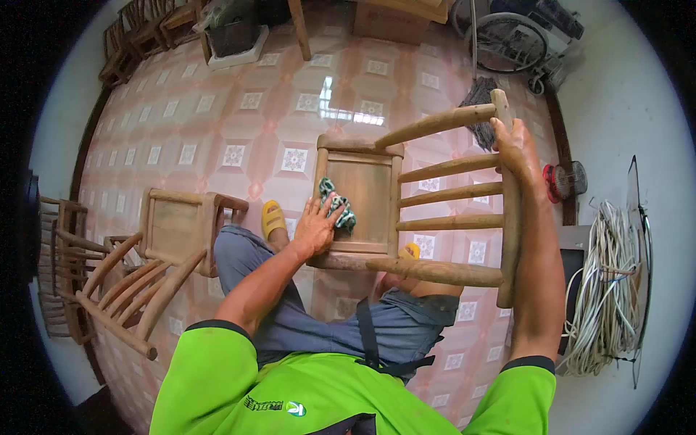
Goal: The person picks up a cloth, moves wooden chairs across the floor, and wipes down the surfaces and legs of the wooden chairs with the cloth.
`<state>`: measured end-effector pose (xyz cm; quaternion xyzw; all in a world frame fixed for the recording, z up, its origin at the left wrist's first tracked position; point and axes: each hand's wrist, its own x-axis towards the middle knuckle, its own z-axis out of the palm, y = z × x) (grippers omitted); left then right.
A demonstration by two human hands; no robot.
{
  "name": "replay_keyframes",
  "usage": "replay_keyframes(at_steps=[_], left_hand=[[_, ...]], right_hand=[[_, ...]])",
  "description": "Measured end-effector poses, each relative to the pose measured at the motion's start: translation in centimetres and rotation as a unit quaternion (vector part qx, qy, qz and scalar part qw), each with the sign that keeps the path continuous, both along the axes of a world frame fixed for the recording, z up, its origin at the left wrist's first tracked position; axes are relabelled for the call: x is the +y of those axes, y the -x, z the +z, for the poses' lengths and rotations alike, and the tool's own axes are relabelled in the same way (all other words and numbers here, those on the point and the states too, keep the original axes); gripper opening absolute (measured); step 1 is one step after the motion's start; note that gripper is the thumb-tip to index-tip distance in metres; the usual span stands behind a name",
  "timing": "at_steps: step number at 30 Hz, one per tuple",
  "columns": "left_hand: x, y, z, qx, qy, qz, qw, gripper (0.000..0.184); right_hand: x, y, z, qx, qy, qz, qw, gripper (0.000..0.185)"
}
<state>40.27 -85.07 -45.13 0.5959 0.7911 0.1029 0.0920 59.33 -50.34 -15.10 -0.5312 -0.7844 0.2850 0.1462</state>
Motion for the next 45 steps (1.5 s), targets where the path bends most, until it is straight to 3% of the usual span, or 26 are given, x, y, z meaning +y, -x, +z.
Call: replay_keyframes(at_steps=[4, 8, 12, 19, 23, 25, 27, 28, 30, 31, 33, 35, 37, 38, 39, 42, 45], left_hand=[[4.2, 0.4, 0.1, -0.034, -0.002, 0.05, 0.998, 0.066], [9.6, -3.1, -0.5, -0.046, 0.047, 0.028, 0.997, 0.068], [8.4, -8.4, -0.5, -0.105, -0.022, 0.023, 0.994, 0.062], [3.2, -5.9, -0.6, -0.082, -0.012, -0.064, 0.995, 0.056], [7.3, -5.5, -1.0, -0.064, -0.043, 0.067, 0.995, 0.058], [11.3, -7.0, 1.0, -0.23, 0.052, 0.071, 0.969, 0.058], [15.5, -11.8, -1.9, -0.414, -0.174, 0.167, 0.878, 0.053], [16.1, -11.9, -1.9, -0.416, -0.175, 0.165, 0.877, 0.053], [17.8, -11.3, -0.5, -0.513, -0.199, 0.128, 0.825, 0.043], [18.6, -11.0, 0.7, -0.513, -0.2, 0.126, 0.825, 0.043], [19.1, -10.8, 8.2, -0.657, -0.202, -0.023, 0.726, 0.038], [21.0, -12.2, 13.7, -0.579, -0.3, -0.112, 0.749, 0.036], [21.7, -14.1, 18.8, -0.574, -0.326, -0.087, 0.746, 0.033], [22.4, -14.7, 18.7, -0.529, -0.328, -0.062, 0.78, 0.035], [22.5, -14.8, 18.0, -0.531, -0.329, -0.062, 0.778, 0.035], [21.4, -14.1, 15.2, -0.519, -0.348, -0.085, 0.776, 0.039], [19.7, -13.3, 11.7, -0.493, -0.289, -0.019, 0.821, 0.037]], right_hand=[[-0.4, 0.4, 0.3, -0.007, -0.009, -0.004, 1.0, 0.051], [-0.5, 0.6, 0.3, -0.029, -0.017, -0.021, 0.999, 0.048], [-0.3, 0.4, 0.4, -0.027, -0.027, -0.015, 0.999, 0.049], [-0.1, 0.3, -0.2, -0.006, -0.033, -0.006, 0.999, 0.053], [0.4, 0.4, -0.5, -0.043, -0.052, -0.017, 0.998, 0.054], [1.1, 0.4, -1.2, -0.052, -0.064, -0.014, 0.996, 0.053], [1.9, -0.1, -2.0, -0.055, -0.099, -0.004, 0.994, 0.052], [2.0, -0.2, -1.9, -0.057, -0.102, -0.006, 0.993, 0.052], [1.8, 0.0, -1.7, -0.084, -0.102, 0.002, 0.991, 0.062], [1.8, 0.2, -1.4, -0.084, -0.104, 0.001, 0.991, 0.062], [1.0, 0.4, -0.9, -0.096, -0.088, -0.013, 0.991, 0.06], [0.8, 0.3, -0.9, -0.09, -0.101, -0.006, 0.991, 0.06], [2.0, -0.2, -1.8, -0.087, -0.118, 0.002, 0.989, 0.059], [2.0, 0.0, -1.9, -0.108, -0.16, 0.043, 0.98, 0.058], [2.0, 0.1, -2.0, -0.129, -0.2, 0.085, 0.968, 0.058], [1.5, 0.1, -1.5, -0.096, -0.13, 0.042, 0.986, 0.059], [1.2, 0.3, -1.0, -0.08, -0.089, -0.003, 0.993, 0.061]])
